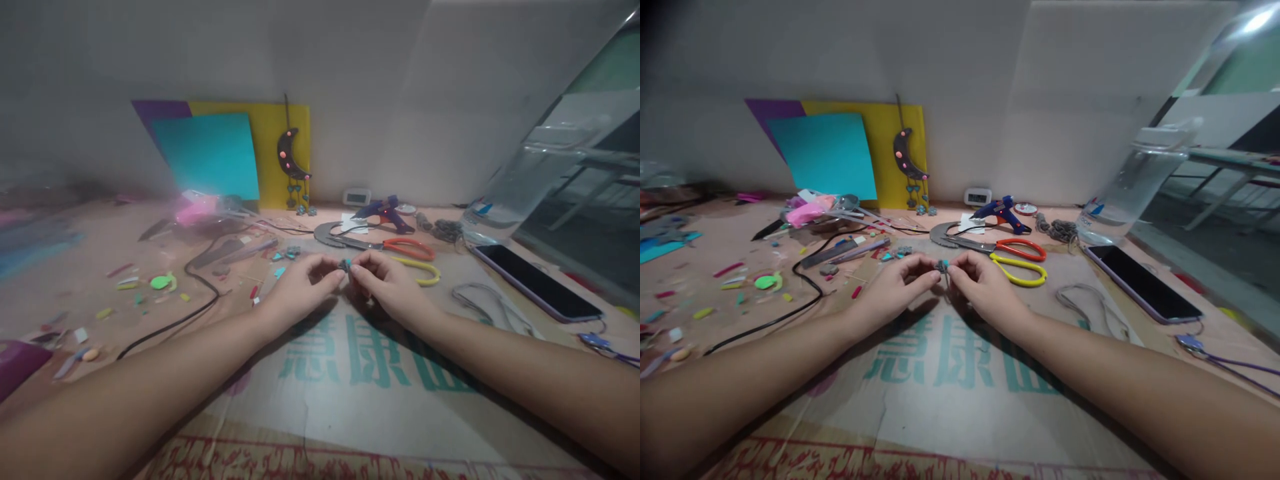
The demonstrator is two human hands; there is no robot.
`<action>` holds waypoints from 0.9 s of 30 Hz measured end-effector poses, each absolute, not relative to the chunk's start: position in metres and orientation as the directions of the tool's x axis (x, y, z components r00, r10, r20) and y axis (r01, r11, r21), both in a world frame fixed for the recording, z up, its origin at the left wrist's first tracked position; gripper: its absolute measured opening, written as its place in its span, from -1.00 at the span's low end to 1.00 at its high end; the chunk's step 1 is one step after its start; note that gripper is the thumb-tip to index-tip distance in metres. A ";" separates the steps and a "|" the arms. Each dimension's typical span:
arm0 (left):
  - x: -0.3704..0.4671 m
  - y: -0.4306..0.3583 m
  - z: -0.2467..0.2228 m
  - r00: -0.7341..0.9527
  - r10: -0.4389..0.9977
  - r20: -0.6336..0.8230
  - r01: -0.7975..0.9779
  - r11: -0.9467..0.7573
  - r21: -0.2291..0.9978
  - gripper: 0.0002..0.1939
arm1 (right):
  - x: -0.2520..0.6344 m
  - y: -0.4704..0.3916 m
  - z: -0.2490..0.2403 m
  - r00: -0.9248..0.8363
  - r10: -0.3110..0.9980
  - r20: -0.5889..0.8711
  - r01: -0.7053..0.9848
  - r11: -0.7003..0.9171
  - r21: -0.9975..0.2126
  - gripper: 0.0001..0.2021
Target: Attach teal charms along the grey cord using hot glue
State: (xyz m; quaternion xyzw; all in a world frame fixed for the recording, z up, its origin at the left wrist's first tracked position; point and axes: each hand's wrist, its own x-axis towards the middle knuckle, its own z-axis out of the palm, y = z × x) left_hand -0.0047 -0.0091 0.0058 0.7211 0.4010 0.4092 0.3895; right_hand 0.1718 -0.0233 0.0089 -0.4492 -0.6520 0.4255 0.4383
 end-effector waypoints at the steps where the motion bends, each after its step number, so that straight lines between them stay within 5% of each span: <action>1: -0.005 -0.009 0.006 0.350 0.893 0.283 0.252 -0.381 0.889 -0.85 | 0.172 -0.023 0.009 -0.219 0.959 0.182 0.216 0.229 -0.949 -0.75; 9: -0.006 -0.008 0.007 0.336 0.899 0.282 0.297 -0.385 0.874 -0.85 | 0.172 -0.021 0.011 -0.231 0.964 0.128 0.166 0.169 -0.972 -0.76; 16: -0.008 -0.009 0.006 0.275 0.916 0.291 0.307 -0.370 0.877 -0.83 | 0.177 -0.026 0.016 -0.378 0.912 -0.158 -0.010 -0.175 -0.985 -0.44; 23: -0.008 -0.007 0.001 0.242 0.921 0.304 0.322 -0.372 0.871 -0.81 | 0.185 -0.020 0.019 -0.342 0.935 -0.089 0.374 0.049 -0.926 -0.49; 27: -0.008 -0.008 0.000 0.242 0.921 0.305 0.323 -0.373 0.870 -0.81 | 0.187 -0.019 0.018 -0.293 0.955 0.037 0.448 0.172 -0.878 -0.57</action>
